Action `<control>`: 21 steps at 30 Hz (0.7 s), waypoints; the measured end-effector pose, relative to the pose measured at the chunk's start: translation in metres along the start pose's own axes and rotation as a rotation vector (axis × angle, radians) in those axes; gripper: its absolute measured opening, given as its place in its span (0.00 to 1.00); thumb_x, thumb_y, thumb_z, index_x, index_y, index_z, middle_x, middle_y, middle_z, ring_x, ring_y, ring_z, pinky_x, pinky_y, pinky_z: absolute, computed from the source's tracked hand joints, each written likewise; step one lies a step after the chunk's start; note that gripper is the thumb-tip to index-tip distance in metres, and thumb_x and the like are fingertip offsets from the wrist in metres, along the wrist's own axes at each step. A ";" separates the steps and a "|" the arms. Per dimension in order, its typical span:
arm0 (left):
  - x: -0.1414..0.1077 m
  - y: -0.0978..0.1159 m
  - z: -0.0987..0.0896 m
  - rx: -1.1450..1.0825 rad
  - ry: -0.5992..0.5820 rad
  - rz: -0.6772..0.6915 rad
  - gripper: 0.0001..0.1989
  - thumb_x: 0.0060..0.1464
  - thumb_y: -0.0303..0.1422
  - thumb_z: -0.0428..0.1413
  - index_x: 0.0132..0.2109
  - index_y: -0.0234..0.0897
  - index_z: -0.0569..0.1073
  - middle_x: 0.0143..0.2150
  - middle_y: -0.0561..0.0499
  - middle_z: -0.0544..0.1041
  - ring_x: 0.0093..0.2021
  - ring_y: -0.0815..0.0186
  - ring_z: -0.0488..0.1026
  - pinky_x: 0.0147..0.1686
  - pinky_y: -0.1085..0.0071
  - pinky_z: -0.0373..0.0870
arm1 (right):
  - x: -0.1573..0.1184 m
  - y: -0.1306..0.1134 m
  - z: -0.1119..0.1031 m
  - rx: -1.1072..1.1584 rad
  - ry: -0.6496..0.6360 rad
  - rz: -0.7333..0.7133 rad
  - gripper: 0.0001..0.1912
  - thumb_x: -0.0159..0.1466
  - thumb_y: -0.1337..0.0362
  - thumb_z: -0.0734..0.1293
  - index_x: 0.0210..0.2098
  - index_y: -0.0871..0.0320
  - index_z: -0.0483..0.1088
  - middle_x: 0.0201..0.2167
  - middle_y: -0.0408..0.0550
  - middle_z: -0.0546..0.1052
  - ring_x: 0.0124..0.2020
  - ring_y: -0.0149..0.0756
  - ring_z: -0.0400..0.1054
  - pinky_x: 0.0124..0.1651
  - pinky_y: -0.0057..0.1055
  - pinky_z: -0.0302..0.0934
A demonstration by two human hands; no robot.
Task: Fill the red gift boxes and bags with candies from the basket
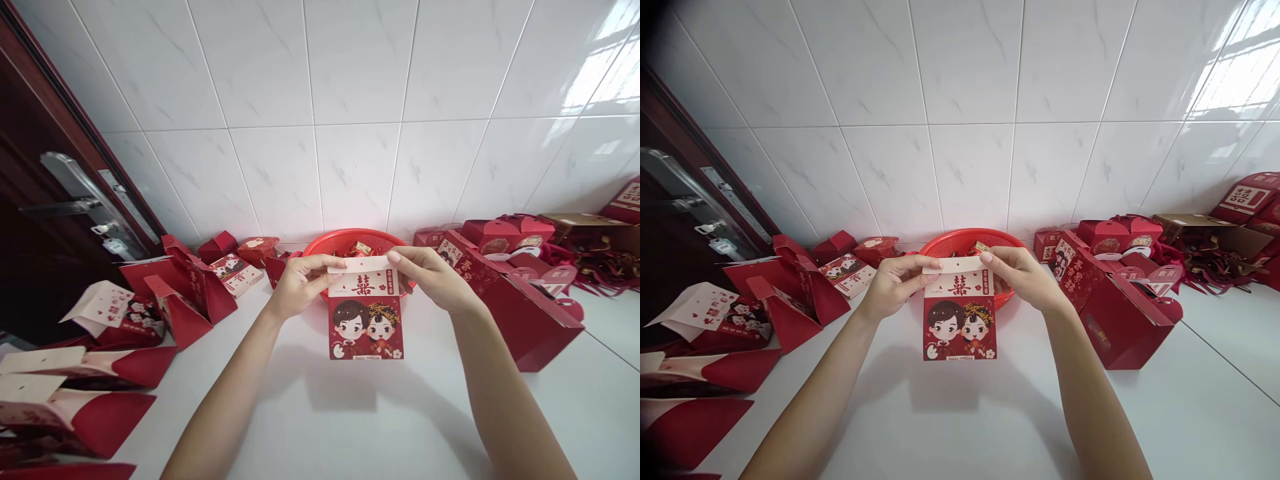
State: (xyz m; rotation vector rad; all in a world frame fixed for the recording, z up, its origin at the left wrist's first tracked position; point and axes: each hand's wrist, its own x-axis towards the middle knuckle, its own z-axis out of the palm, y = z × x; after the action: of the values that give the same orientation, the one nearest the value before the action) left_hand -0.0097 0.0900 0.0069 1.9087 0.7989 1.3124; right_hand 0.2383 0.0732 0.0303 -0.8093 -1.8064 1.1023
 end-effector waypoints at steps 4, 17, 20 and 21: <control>-0.002 0.003 -0.001 0.011 -0.032 -0.001 0.10 0.51 0.34 0.64 0.40 0.36 0.83 0.37 0.47 0.84 0.35 0.63 0.79 0.34 0.71 0.77 | 0.002 0.006 0.003 0.022 0.030 0.025 0.23 0.62 0.43 0.70 0.30 0.59 0.72 0.23 0.42 0.68 0.24 0.28 0.62 0.24 0.26 0.58; -0.005 -0.001 0.003 -0.021 0.015 -0.009 0.22 0.56 0.38 0.63 0.56 0.39 0.78 0.26 0.55 0.78 0.28 0.67 0.75 0.31 0.71 0.75 | -0.003 -0.004 0.002 -0.081 0.082 -0.055 0.25 0.60 0.42 0.71 0.27 0.59 0.72 0.22 0.44 0.69 0.23 0.29 0.61 0.23 0.28 0.59; -0.003 0.000 0.004 -0.124 0.011 -0.024 0.26 0.59 0.43 0.61 0.61 0.38 0.73 0.38 0.49 0.83 0.39 0.62 0.80 0.42 0.66 0.78 | -0.013 -0.009 -0.004 -0.141 0.238 -0.157 0.21 0.61 0.46 0.72 0.28 0.58 0.75 0.22 0.43 0.69 0.23 0.30 0.62 0.22 0.28 0.58; -0.002 -0.001 0.004 -0.157 0.011 -0.029 0.26 0.60 0.44 0.60 0.61 0.38 0.72 0.41 0.47 0.83 0.42 0.60 0.80 0.44 0.64 0.79 | -0.018 -0.013 -0.008 -0.167 0.336 -0.209 0.18 0.61 0.48 0.72 0.28 0.57 0.75 0.22 0.44 0.70 0.23 0.31 0.63 0.22 0.29 0.59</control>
State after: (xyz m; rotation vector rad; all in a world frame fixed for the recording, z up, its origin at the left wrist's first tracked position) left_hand -0.0065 0.0879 0.0040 1.7620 0.7057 1.3288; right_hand 0.2523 0.0554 0.0381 -0.8270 -1.6663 0.6448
